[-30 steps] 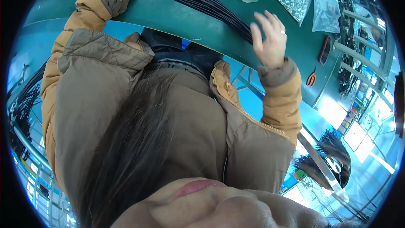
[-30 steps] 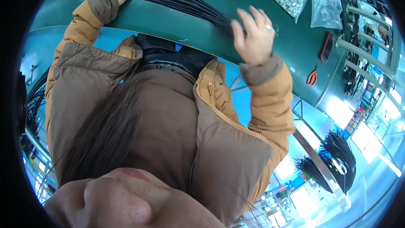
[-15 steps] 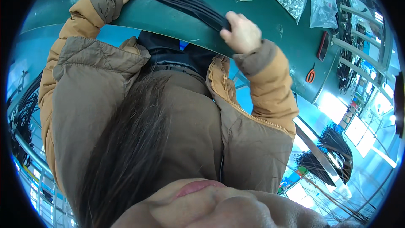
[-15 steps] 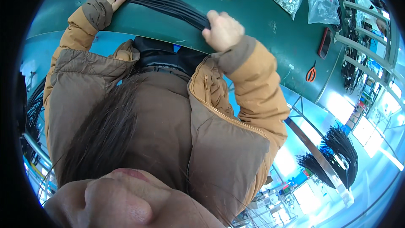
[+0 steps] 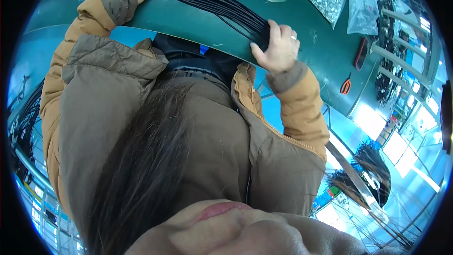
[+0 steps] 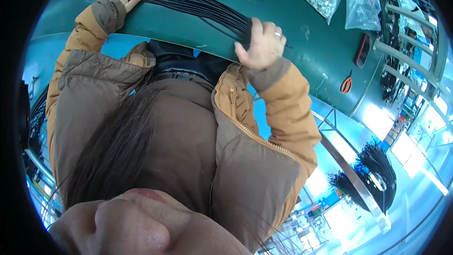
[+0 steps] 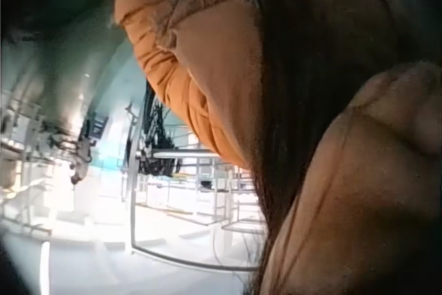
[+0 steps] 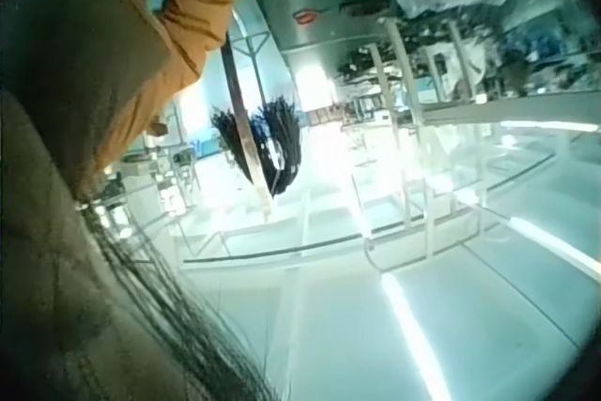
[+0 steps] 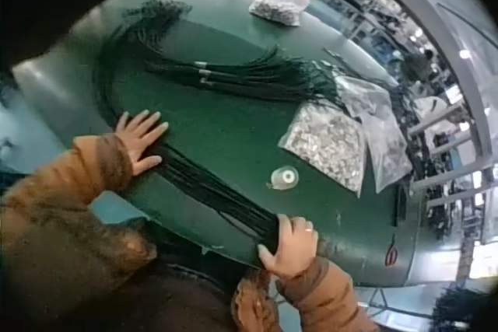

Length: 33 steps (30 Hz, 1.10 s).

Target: Assembling and bundling electrical wires at a production station.

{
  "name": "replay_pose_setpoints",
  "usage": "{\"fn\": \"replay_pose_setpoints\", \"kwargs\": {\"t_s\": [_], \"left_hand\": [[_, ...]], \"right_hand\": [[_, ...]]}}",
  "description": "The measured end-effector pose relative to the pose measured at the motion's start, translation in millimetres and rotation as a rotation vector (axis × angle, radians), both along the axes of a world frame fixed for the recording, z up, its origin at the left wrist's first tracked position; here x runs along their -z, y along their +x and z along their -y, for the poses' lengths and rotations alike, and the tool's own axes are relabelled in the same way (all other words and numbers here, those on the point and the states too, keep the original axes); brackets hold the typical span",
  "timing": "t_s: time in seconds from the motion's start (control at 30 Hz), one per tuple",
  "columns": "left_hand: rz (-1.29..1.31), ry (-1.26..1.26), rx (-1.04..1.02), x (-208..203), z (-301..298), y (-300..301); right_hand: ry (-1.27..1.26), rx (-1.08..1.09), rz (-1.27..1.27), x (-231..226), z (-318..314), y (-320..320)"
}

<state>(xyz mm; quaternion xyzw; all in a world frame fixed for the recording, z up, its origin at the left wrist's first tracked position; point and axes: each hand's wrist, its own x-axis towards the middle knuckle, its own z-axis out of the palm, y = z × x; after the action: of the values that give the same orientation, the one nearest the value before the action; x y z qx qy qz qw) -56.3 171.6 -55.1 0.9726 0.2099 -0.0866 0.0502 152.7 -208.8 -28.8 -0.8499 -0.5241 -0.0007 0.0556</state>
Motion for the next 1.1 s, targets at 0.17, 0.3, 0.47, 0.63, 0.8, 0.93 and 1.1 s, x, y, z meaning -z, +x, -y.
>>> {"fn": "replay_pose_setpoints", "kwargs": {"t_s": [0.17,0.3,0.47,0.63,0.8,0.93,1.1], "left_hand": [[0.042,0.017,0.012,-1.2,1.5,0.9],[0.034,0.014,-0.001,-2.7,3.4,4.5],[0.018,-0.009,-0.023,2.4,-0.1,1.7],[0.077,0.017,-0.026,4.8,7.6,6.5],[-0.03,-0.009,-0.036,-9.3,7.8,9.3],[-0.083,0.041,-0.034,-7.1,7.8,10.6],[-0.099,0.057,0.08,-3.9,1.5,-20.2]], "right_hand": [[0.041,0.046,-0.095,17.7,-19.2,9.6],[-0.128,0.027,-0.11,19.4,-36.9,8.2],[0.025,-0.101,0.239,13.9,-43.4,17.9],[0.131,-0.054,0.603,-34.5,-29.8,31.8],[-0.326,0.204,0.011,-0.5,20.7,45.2],[0.071,0.155,0.069,0.9,-20.9,11.4],[0.042,0.047,-0.006,58.5,-4.6,-8.0]]}}
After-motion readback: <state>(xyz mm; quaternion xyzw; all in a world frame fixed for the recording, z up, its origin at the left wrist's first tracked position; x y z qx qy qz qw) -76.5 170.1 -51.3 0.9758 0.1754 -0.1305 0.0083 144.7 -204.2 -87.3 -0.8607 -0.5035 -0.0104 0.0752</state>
